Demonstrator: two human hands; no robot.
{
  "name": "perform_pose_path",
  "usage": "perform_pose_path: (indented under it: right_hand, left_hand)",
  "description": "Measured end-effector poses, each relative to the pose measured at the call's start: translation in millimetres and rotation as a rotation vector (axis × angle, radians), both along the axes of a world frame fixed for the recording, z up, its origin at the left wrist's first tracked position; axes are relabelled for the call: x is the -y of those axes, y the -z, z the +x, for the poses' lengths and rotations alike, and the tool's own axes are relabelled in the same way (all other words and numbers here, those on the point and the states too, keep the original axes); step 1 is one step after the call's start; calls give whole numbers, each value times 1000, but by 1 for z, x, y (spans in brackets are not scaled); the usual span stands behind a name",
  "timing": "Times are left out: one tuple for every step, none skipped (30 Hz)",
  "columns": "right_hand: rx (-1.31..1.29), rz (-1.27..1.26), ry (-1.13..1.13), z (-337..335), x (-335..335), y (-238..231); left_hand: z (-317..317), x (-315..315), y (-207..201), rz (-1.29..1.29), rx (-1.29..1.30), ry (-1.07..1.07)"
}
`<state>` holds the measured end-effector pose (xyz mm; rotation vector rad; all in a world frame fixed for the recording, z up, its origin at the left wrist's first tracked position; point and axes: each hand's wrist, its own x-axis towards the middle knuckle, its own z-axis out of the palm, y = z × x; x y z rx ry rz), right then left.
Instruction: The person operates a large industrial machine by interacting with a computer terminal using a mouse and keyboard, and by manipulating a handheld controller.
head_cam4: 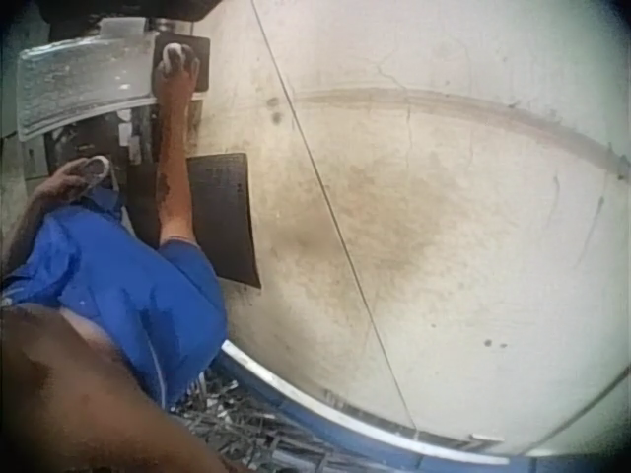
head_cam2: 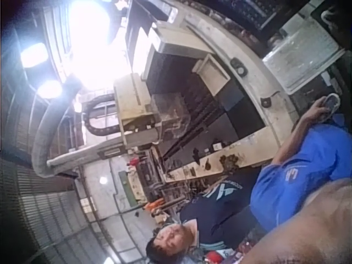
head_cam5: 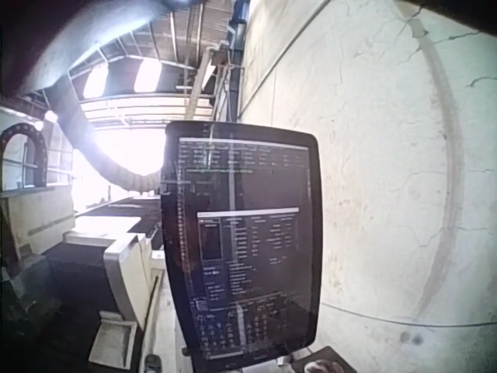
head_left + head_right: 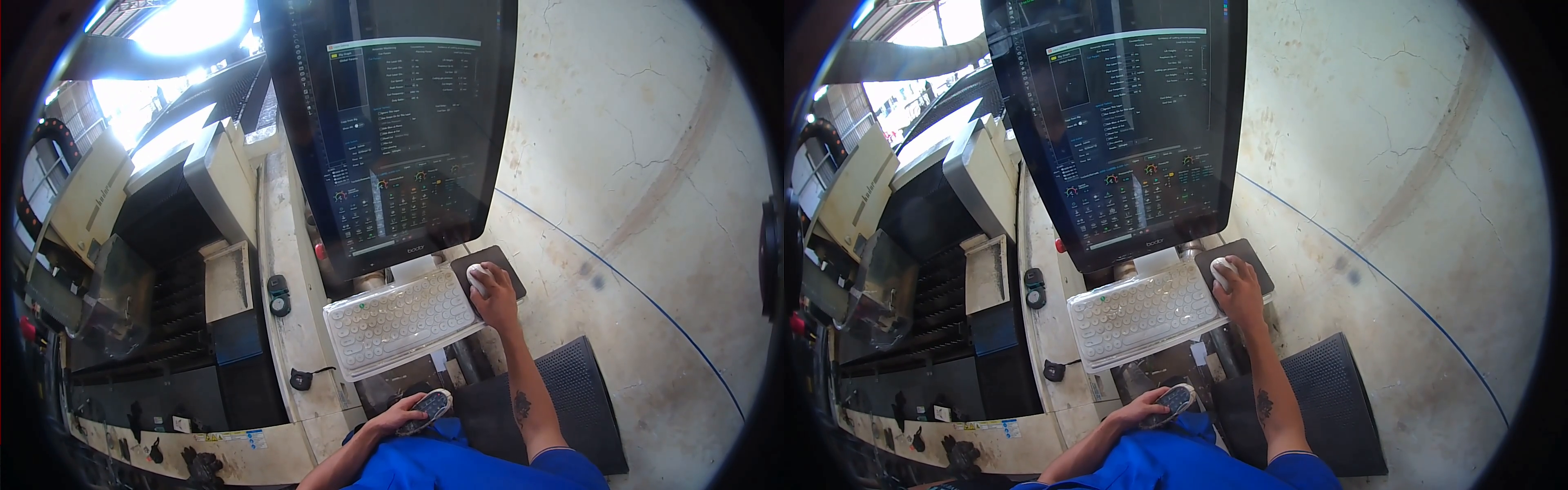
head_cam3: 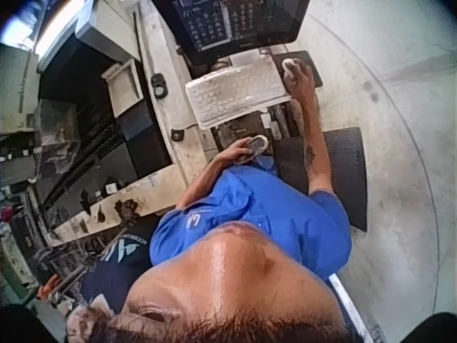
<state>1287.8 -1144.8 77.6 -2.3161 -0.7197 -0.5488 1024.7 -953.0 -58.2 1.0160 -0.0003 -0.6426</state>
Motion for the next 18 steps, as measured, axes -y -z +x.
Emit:
perform_pose_path:
  right_hand:
    - [-2,3,-5,0,0,0]
    - [-2,3,-6,0,0,-1]
    - [7,2,-2,-1,-1,-2]
    - [15,1,1,-1,-2,-2]
    - [16,1,2,-1,-1,-2]
    - [12,3,2,-1,-1,-1]
    - [8,6,1,0,-1,0]
    - [7,6,0,0,-1,-1]
    - [14,0,2,-1,-1,-2]
    - [20,-5,4,-1,-1,-2]
    - [20,-5,4,-1,-1,-2]
    - [21,-2,2,-1,-1,-2]
    - [22,2,-1,-2,-1,-2]
    - [22,2,-1,-2,-2,-2]
    - [22,-1,2,-2,-2,-3]
    - [22,-4,5,-2,-2,-3]
    - [23,-4,5,-1,-2,-2]
    - [26,0,5,0,-1,0]
  left_hand:
    - [0,0,-1,13,-2,2]
    - [0,0,-1,25,-4,4]
    - [0,0,0,25,-4,3]
    - [0,0,1,14,0,4]
    - [0,0,1,2,5,6]
    - [0,0,1,2,5,7]
    - [0,0,1,10,0,7]
    - [-1,0,1,17,-5,6]
    - [-1,0,0,17,-6,6]
    - [-1,0,0,15,-5,9]
    - [-1,0,0,12,-5,12]
    - [-1,0,0,12,-5,12]
    - [-1,0,0,39,8,9]
    - [-1,0,0,67,21,5]
    - [-1,0,0,67,21,4]
    - [-1,0,0,41,9,9]
    - [-1,0,0,15,-3,14]
    - [-1,0,-1,15,-3,14]
